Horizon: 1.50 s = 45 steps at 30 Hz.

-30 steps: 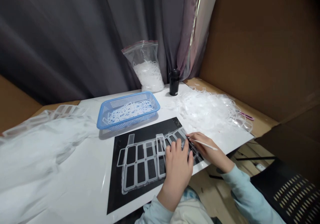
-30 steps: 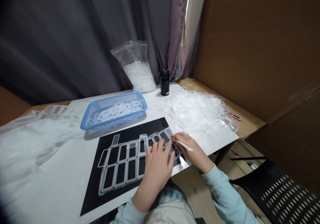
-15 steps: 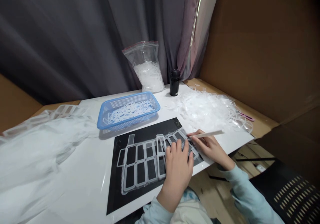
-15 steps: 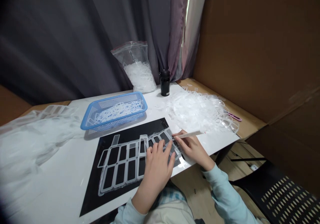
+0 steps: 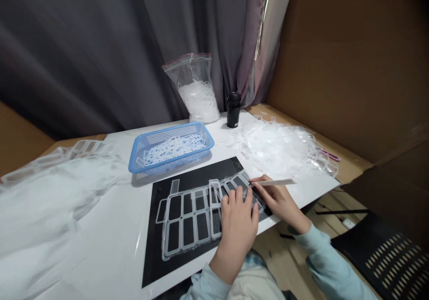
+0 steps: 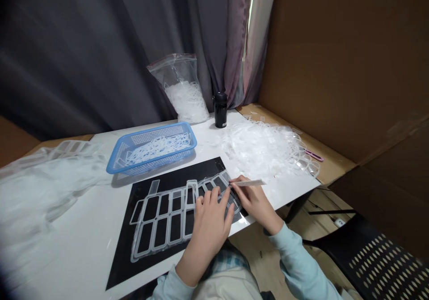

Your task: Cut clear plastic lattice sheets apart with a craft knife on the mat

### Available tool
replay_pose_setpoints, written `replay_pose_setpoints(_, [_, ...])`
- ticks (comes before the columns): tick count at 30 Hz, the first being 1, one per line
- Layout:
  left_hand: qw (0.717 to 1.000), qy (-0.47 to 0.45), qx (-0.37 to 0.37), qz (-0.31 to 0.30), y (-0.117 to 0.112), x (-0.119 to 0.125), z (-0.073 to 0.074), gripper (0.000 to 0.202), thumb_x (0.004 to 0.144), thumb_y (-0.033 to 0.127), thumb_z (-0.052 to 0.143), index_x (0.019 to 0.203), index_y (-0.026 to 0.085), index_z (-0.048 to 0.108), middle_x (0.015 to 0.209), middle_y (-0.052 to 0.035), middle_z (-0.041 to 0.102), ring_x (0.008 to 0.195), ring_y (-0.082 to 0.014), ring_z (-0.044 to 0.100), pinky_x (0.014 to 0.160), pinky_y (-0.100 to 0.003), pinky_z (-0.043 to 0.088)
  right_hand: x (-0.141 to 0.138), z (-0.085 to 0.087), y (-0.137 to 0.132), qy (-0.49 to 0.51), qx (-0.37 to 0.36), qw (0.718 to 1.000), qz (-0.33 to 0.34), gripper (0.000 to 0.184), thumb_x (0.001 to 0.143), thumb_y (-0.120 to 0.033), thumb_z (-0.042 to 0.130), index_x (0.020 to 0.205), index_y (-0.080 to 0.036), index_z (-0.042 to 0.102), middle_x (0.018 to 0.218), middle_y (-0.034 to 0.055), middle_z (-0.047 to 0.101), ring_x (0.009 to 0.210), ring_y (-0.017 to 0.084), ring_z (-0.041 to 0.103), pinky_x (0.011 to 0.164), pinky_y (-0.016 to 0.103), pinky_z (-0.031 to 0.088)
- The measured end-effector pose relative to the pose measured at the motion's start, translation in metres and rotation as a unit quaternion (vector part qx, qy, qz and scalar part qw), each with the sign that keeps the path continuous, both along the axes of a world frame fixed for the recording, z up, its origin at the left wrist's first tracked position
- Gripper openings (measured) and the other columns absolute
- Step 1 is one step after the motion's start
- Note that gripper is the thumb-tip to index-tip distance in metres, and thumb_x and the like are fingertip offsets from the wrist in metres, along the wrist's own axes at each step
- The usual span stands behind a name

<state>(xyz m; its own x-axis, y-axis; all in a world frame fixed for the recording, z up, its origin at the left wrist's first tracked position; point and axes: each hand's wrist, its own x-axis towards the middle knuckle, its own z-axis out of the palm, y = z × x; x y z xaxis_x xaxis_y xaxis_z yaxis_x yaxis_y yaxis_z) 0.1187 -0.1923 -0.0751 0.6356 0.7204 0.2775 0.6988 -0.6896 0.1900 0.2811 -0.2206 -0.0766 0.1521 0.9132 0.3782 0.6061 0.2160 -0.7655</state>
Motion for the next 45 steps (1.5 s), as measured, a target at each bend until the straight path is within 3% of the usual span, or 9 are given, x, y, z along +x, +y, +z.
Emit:
replay_pose_setpoints(12, [1.0, -0.005, 0.01, -0.002, 0.0, 0.001, 0.001, 0.039, 0.1, 0.036, 0.05, 0.134, 0.021, 0.059, 0.121, -0.0096, 0.061, 0.104, -0.0269, 0.055, 0.086, -0.044, 0.045, -0.003, 0.003, -0.003, -0.002, -0.005, 0.999, -0.033, 0.025, 0.104, -0.033, 0.046, 0.097, -0.023, 0.069, 0.1, 0.0055, 0.072, 0.09, 0.021, 0.071, 0.081, 0.029, 0.053])
replay_pose_setpoints(20, [1.0, 0.002, 0.013, -0.005, 0.0, 0.0, 0.003, 0.038, 0.1, 0.035, 0.051, 0.134, 0.02, 0.059, 0.12, -0.0098, 0.061, 0.103, -0.0273, 0.054, 0.087, -0.045, 0.044, -0.01, -0.005, 0.005, 0.011, 0.002, 0.997, -0.08, 0.027, 0.102, -0.04, 0.05, 0.097, -0.02, 0.068, 0.096, 0.0092, 0.073, 0.086, 0.025, 0.073, 0.076, 0.031, 0.055])
replay_pose_setpoints(26, [1.0, 0.008, 0.015, -0.005, 0.001, 0.001, 0.004, 0.037, 0.1, 0.035, 0.051, 0.133, 0.02, 0.059, 0.119, -0.0103, 0.061, 0.101, -0.0272, 0.054, 0.085, -0.045, 0.044, -0.015, -0.002, 0.008, 0.008, -0.002, 0.996, -0.092, 0.028, 0.102, -0.041, 0.048, 0.093, -0.02, 0.065, 0.09, 0.0093, 0.073, 0.081, 0.025, 0.072, 0.073, 0.032, 0.056])
replay_pose_setpoints(33, [1.0, 0.011, 0.014, -0.004, 0.0, 0.001, 0.004, 0.035, 0.099, 0.035, 0.053, 0.13, 0.019, 0.061, 0.118, -0.0096, 0.061, 0.099, -0.0266, 0.054, 0.084, -0.044, 0.043, -0.01, 0.007, 0.0, -0.068, -0.012, 0.997, -0.024, 0.026, 0.104, -0.031, 0.042, 0.086, -0.022, 0.06, 0.091, 0.0094, 0.069, 0.086, 0.025, 0.069, 0.076, 0.034, 0.054])
replay_pose_setpoints(39, [1.0, 0.007, 0.012, -0.007, -0.001, 0.001, 0.004, 0.034, 0.098, 0.033, 0.054, 0.128, 0.019, 0.061, 0.115, -0.0087, 0.061, 0.099, -0.0259, 0.053, 0.085, -0.043, 0.042, -0.002, 0.011, -0.004, -0.121, -0.001, 0.992, 0.048, 0.02, 0.102, -0.022, 0.044, 0.099, -0.021, 0.064, 0.101, 0.0112, 0.069, 0.101, 0.027, 0.066, 0.087, 0.038, 0.054])
replay_pose_setpoints(45, [1.0, 0.003, 0.011, -0.004, 0.0, 0.001, 0.004, 0.036, 0.097, 0.032, 0.056, 0.131, 0.02, 0.059, 0.113, -0.0074, 0.06, 0.098, -0.0254, 0.053, 0.084, -0.043, 0.042, -0.002, 0.008, 0.0, -0.119, 0.008, 0.991, 0.064, 0.021, 0.1, -0.018, 0.045, 0.103, -0.021, 0.066, 0.11, 0.0124, 0.068, 0.106, 0.027, 0.064, 0.09, 0.04, 0.053])
